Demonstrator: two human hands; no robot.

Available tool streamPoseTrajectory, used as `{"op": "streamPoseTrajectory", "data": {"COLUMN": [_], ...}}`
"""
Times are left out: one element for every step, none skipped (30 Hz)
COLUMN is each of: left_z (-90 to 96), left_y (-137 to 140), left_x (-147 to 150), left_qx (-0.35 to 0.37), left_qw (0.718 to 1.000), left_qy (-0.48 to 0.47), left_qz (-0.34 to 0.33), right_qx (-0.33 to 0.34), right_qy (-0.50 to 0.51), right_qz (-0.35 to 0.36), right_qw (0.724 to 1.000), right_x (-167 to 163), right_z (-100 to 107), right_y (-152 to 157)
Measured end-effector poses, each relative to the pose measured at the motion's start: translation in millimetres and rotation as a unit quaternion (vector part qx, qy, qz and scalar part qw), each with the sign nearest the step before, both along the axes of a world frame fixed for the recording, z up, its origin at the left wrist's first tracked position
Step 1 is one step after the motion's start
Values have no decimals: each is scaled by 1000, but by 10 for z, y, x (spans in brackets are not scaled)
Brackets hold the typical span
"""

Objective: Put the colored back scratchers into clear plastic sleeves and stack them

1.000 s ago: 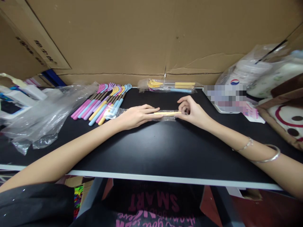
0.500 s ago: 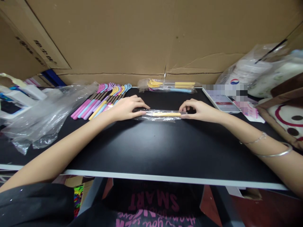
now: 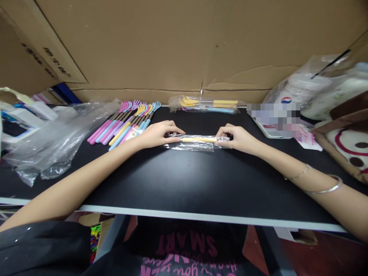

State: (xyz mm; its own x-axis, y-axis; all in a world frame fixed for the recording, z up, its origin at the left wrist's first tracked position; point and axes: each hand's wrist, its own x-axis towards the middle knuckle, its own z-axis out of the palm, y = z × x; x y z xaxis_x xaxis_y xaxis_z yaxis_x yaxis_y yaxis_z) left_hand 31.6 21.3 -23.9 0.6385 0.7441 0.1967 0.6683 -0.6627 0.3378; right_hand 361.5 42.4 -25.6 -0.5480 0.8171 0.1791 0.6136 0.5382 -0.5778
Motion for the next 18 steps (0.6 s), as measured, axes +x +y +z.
{"op": "streamPoseTrajectory", "data": {"left_z": [1, 1, 2, 2, 1, 0, -2, -3, -5, -6, -8, -8, -7, -4, 1, 11, 24, 41], "left_y": [-3, -7, -9, -10, -10, -9, -7, -5, -5, -5, -7, -11, -17, -25, -35, -47, -62, -79], "left_x": [2, 4, 6, 7, 7, 8, 9, 11, 13, 17, 23, 29, 37, 46, 56, 67, 79, 92], "left_qx": [-3, -3, -3, -3, -3, -3, -5, -7, -9, -11, -14, -17, -20, -22, -22, -21, -19, -18], "left_qw": [1000, 1000, 1000, 1000, 1000, 1000, 1000, 1000, 1000, 1000, 1000, 1000, 1000, 1000, 1000, 999, 999, 999], "left_qy": [-2, -3, -4, -4, -5, -5, -6, -7, -9, -10, -12, -14, -17, -20, -22, -25, -26, -25], "left_qz": [0, -1, -1, -2, -3, -5, -7, -11, -13, -13, -11, -8, -4, 0, 3, 5, 8, 11], "right_qx": [2, 2, 2, 2, 2, 2, 2, 2, 1, 0, 0, 1, 2, 3, 4, 1, -3, -8], "right_qy": [0, 1, 4, 8, 12, 15, 18, 20, 21, 23, 26, 28, 30, 33, 38, 44, 51, 60], "right_qz": [1, 3, 4, 5, 5, 4, 4, 4, 5, 6, 7, 8, 10, 11, 12, 11, 10, 7], "right_qw": [1000, 1000, 1000, 1000, 1000, 1000, 1000, 1000, 1000, 1000, 1000, 1000, 999, 999, 999, 999, 999, 998], "right_x": [-9, -17, -23, -27, -31, -35, -40, -46, -54, -62, -72, -82, -91, -99, -105, -109, -112, -113], "right_z": [-3, -5, -7, -9, -12, -15, -17, -19, -18, -15, -11, -4, 4, 13, 23, 32, 41, 49], "right_y": [-11, -21, -29, -37, -44, -50, -55, -62, -68, -76, -83, -91, -99, -106, -113, -119, -124, -130]}}
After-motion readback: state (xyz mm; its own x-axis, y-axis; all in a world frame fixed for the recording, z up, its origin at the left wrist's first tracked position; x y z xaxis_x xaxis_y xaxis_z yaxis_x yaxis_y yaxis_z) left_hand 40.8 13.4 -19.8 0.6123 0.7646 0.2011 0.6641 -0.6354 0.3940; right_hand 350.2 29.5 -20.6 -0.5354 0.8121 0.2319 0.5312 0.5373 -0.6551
